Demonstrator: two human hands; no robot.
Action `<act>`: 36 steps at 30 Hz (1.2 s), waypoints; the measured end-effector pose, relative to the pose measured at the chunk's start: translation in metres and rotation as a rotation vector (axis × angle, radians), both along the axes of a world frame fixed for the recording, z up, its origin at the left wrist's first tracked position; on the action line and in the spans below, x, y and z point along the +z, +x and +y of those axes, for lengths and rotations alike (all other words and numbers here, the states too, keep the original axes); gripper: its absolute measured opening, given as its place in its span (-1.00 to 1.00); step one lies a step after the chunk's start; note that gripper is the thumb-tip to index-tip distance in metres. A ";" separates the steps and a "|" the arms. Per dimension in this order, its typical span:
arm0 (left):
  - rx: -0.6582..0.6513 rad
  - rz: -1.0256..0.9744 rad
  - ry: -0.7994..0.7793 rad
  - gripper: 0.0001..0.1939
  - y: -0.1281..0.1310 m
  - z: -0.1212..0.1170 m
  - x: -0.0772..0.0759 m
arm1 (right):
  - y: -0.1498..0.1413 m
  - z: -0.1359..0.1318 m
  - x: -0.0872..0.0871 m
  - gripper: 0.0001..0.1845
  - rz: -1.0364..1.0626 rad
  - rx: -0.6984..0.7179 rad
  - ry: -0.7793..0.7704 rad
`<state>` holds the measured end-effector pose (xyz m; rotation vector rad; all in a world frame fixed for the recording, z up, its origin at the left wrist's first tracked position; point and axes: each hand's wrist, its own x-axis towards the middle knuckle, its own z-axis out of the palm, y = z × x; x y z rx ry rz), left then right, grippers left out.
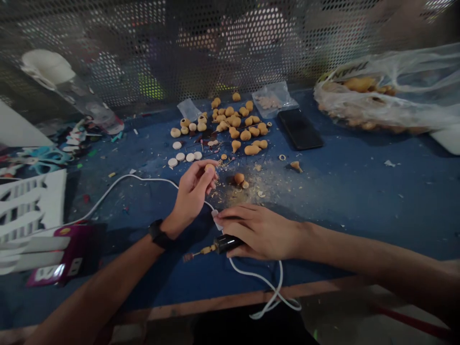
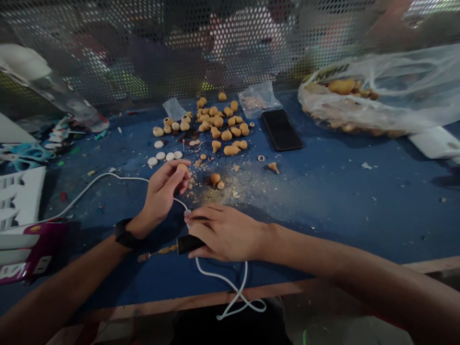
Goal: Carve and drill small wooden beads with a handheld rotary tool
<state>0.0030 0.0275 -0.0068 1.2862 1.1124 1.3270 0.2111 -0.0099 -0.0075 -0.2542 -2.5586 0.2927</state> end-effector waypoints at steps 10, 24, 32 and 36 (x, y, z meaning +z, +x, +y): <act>-0.033 -0.028 -0.002 -0.71 -0.005 0.000 -0.003 | 0.003 -0.003 -0.001 -0.45 0.032 -0.011 0.040; -0.061 0.025 0.046 -0.66 -0.002 -0.007 0.001 | 0.020 0.001 0.014 -0.60 0.258 -0.215 -0.471; -0.111 0.071 0.026 -0.71 -0.002 -0.014 0.007 | 0.033 0.015 0.016 -0.55 0.342 -0.405 -0.707; -0.118 0.089 0.004 -0.70 -0.001 -0.017 0.009 | 0.034 0.017 0.018 -0.52 0.306 -0.376 -0.785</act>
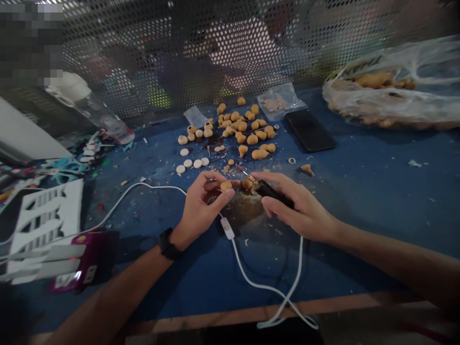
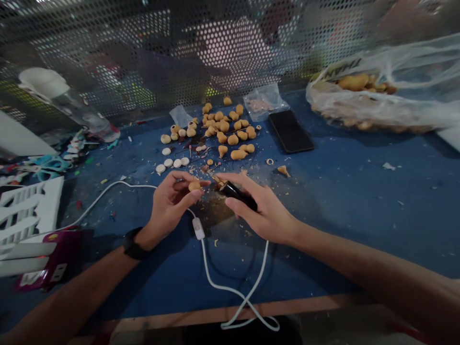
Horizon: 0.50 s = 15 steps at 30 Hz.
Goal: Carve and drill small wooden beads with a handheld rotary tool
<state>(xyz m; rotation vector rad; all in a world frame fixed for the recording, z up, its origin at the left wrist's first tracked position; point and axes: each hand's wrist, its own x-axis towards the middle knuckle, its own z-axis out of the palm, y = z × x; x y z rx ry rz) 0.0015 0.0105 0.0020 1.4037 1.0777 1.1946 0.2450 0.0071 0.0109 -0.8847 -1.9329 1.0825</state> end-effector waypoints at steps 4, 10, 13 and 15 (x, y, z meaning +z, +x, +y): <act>0.001 0.047 0.022 -0.72 -0.001 -0.001 0.001 | 0.000 -0.002 0.000 -0.52 0.024 0.049 -0.090; 0.107 0.092 0.121 -0.69 -0.001 0.000 0.000 | -0.001 -0.005 -0.004 -0.54 0.064 0.079 -0.176; 0.140 0.086 0.150 -0.68 -0.001 0.001 -0.002 | -0.002 -0.007 -0.004 -0.56 0.071 0.088 -0.189; 0.145 0.076 0.168 -0.69 -0.001 0.001 -0.003 | -0.001 -0.008 -0.004 -0.57 0.067 0.096 -0.195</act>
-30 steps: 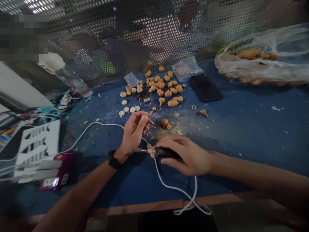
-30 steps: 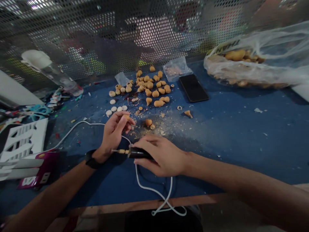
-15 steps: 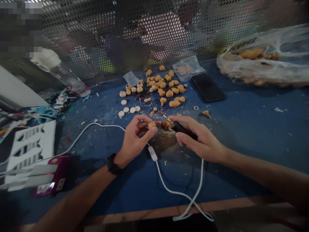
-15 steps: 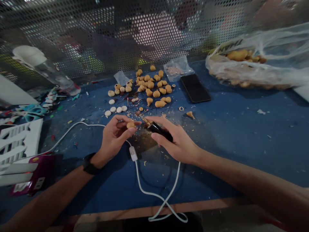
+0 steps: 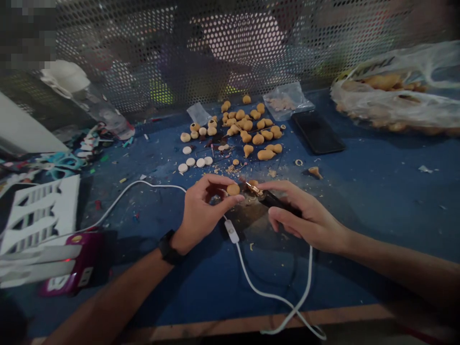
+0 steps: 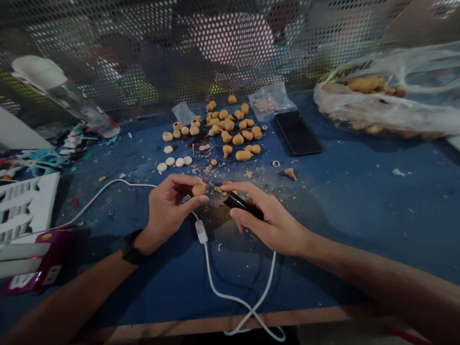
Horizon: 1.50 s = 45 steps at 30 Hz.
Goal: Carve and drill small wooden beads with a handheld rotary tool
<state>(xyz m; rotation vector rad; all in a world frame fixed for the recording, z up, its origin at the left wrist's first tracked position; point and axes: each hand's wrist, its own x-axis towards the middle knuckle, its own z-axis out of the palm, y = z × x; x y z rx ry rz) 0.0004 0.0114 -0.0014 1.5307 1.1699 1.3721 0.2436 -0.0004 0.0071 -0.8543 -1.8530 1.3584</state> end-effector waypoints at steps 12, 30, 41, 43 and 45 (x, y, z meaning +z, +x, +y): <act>-0.029 0.063 0.136 -0.76 -0.002 0.001 0.001 | 0.001 -0.002 0.001 -0.61 0.014 0.018 -0.035; 0.012 0.005 0.115 -0.73 -0.003 -0.001 0.003 | 0.001 -0.002 0.004 -0.60 -0.038 -0.002 -0.043; 0.013 0.018 0.140 -0.71 -0.003 -0.001 0.002 | 0.001 -0.001 0.003 -0.60 -0.047 -0.004 -0.039; 0.016 0.016 0.137 -0.70 -0.003 -0.001 0.002 | 0.002 -0.001 0.002 -0.61 -0.048 -0.003 -0.043; 0.019 0.016 0.134 -0.70 -0.003 -0.001 0.002 | 0.002 -0.001 0.002 -0.61 -0.047 -0.002 -0.045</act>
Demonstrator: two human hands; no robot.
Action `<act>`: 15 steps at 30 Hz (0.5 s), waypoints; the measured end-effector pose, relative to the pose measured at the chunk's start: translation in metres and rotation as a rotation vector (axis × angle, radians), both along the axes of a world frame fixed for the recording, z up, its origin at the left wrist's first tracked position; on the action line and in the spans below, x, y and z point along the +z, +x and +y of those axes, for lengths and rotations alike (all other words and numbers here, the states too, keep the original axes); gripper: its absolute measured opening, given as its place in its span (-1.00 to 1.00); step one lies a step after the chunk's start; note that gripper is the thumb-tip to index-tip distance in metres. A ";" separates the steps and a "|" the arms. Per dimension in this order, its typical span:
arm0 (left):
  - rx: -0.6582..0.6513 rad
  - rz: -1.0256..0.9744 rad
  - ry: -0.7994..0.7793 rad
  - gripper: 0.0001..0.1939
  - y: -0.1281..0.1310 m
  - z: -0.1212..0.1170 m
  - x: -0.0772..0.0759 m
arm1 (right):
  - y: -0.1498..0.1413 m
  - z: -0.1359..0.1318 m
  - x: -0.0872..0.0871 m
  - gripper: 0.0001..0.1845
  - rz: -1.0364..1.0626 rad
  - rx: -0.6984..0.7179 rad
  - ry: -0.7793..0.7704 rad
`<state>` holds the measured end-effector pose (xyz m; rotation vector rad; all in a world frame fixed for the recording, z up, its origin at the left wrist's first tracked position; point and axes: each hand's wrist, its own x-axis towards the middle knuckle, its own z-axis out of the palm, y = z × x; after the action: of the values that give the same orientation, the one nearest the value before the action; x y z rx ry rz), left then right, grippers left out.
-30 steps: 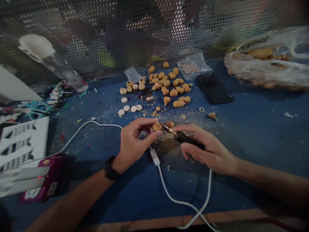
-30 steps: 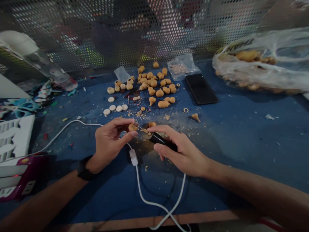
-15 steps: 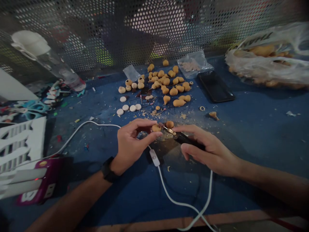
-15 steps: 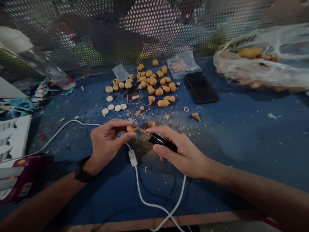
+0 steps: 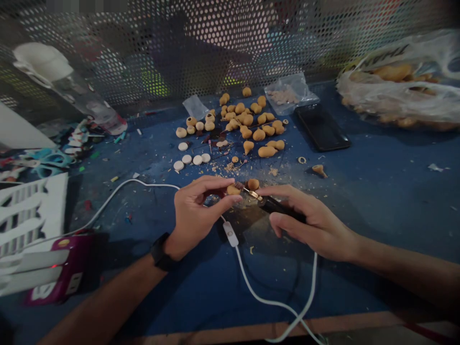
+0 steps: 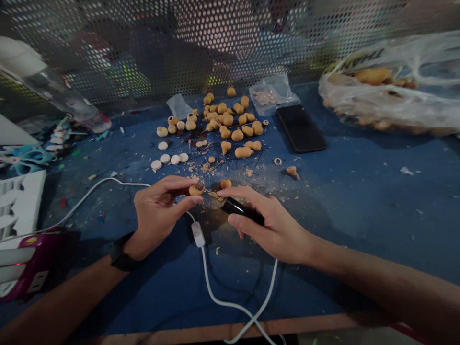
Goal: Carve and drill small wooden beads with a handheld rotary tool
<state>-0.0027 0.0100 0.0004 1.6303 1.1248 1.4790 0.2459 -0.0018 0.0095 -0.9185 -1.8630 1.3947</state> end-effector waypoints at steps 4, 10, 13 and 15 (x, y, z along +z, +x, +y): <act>-0.002 0.006 0.003 -0.72 0.000 0.000 0.001 | 0.001 0.000 0.000 -0.60 -0.018 -0.003 -0.006; 0.003 0.009 0.005 -0.73 0.001 0.001 0.001 | 0.000 0.000 0.000 -0.60 -0.017 -0.009 0.006; -0.002 0.007 -0.001 -0.73 0.001 0.001 0.001 | 0.000 0.000 0.001 -0.61 -0.017 -0.011 0.004; 0.002 0.011 -0.009 -0.74 0.001 0.000 0.002 | -0.001 0.000 0.001 -0.60 -0.018 -0.017 0.000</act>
<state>-0.0020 0.0102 0.0020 1.6335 1.1380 1.4664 0.2453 -0.0021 0.0107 -0.9479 -1.8643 1.3801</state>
